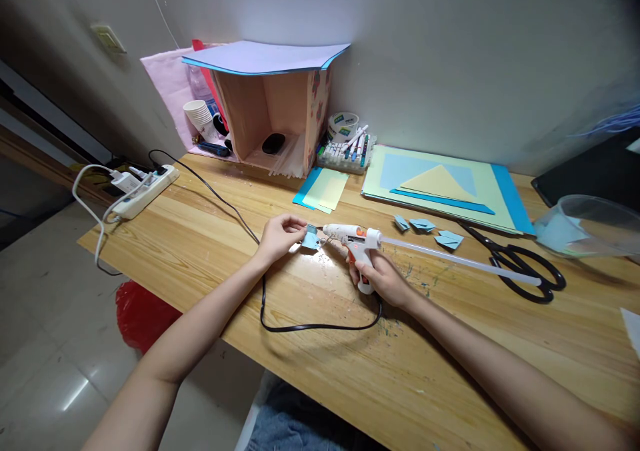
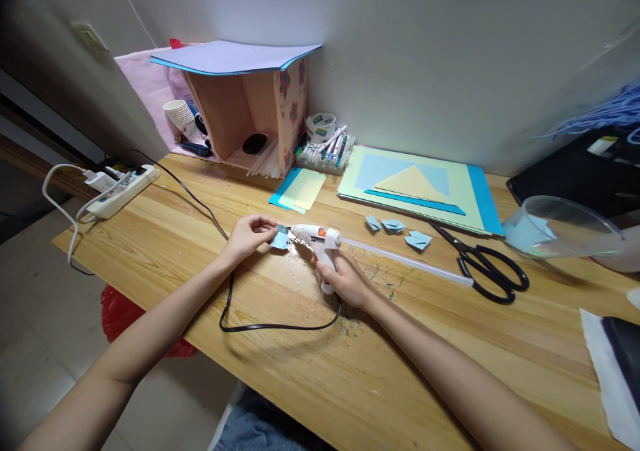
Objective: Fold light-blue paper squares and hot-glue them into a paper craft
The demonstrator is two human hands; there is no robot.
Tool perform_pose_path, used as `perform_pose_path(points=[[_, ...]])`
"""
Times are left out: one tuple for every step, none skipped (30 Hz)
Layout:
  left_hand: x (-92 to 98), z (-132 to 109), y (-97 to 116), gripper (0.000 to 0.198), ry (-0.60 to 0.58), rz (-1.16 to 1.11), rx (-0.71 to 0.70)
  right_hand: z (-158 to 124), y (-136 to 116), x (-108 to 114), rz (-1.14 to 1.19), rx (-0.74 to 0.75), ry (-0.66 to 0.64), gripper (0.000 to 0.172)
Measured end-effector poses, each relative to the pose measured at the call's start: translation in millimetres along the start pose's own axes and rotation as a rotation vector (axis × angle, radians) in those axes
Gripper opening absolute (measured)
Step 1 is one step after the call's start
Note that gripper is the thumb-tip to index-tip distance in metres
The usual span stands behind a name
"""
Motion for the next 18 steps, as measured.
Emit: perform_pose_path(points=[[0.0,-0.2,0.7,0.022,0.000,0.001,0.008,-0.1,-0.8,-0.2,0.008,-0.007,-0.002,0.025],[0.0,-0.5,1.7,0.021,0.001,0.000,0.016,-0.1,-1.3,-0.3,0.015,-0.011,-0.003,0.024],[0.0,-0.8,2.7,0.020,0.000,-0.003,0.024,-0.2,-1.6,-0.2,0.021,-0.013,-0.004,0.024],[-0.1,-1.0,3.7,0.020,0.001,-0.007,0.028,-0.3,-1.6,0.0,0.026,-0.014,-0.004,0.024],[-0.2,-1.2,4.5,0.019,0.003,-0.012,0.031,-0.4,-1.5,0.3,0.032,-0.015,-0.004,0.024],[-0.2,-1.4,5.2,0.019,0.006,-0.017,0.034,-0.5,-1.4,0.6,0.038,-0.015,-0.003,0.024],[-0.2,-1.4,5.6,0.019,0.009,-0.022,0.037,-0.6,-1.5,0.8,0.045,-0.014,-0.001,0.024],[-0.3,-1.5,5.9,0.019,0.010,-0.028,0.042,-0.8,-1.7,1.1,0.054,-0.014,0.000,0.024],[-0.3,-1.5,6.0,0.019,0.011,-0.035,0.047,-0.9,-2.0,1.2,0.066,-0.016,0.002,0.025],[-0.4,-1.4,6.0,0.019,0.013,-0.040,0.052,-1.0,-2.5,1.3,0.081,-0.022,0.003,0.026],[-0.4,-1.4,6.1,0.019,0.013,-0.046,0.055,-1.0,-2.9,1.4,0.096,-0.031,0.002,0.027],[-0.4,-1.2,6.1,0.019,0.014,-0.051,0.057,-1.1,-3.3,1.4,0.109,-0.043,0.002,0.029],[-0.3,-1.1,6.2,0.019,0.015,-0.056,0.058,-1.0,-3.5,1.4,0.118,-0.052,0.003,0.031],[-0.2,-0.9,6.2,0.019,0.018,-0.063,0.061,-1.0,-3.5,1.5,0.122,-0.056,0.004,0.033],[-0.1,-0.8,6.3,0.019,0.020,-0.071,0.064,-0.9,-3.3,1.6,0.122,-0.056,0.006,0.034],[0.1,-0.6,6.3,0.019,0.022,-0.080,0.066,-0.8,-3.1,1.8,0.122,-0.053,0.007,0.035],[0.3,-0.5,6.2,0.019,0.023,-0.089,0.069,-0.7,-2.8,1.9,0.125,-0.047,0.010,0.035],[0.5,-0.3,6.0,0.018,0.023,-0.096,0.070,-0.6,-2.6,2.1,0.129,-0.041,0.012,0.034]])
Point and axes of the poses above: each hand's wrist, its own z-axis towards the middle knuckle, its own x-axis out of the back of the hand, y = z × x, the point moved 1 cm from there along z, towards the middle knuckle, and after that the axes turned 9 degrees about -x, right-handed, at the moved point
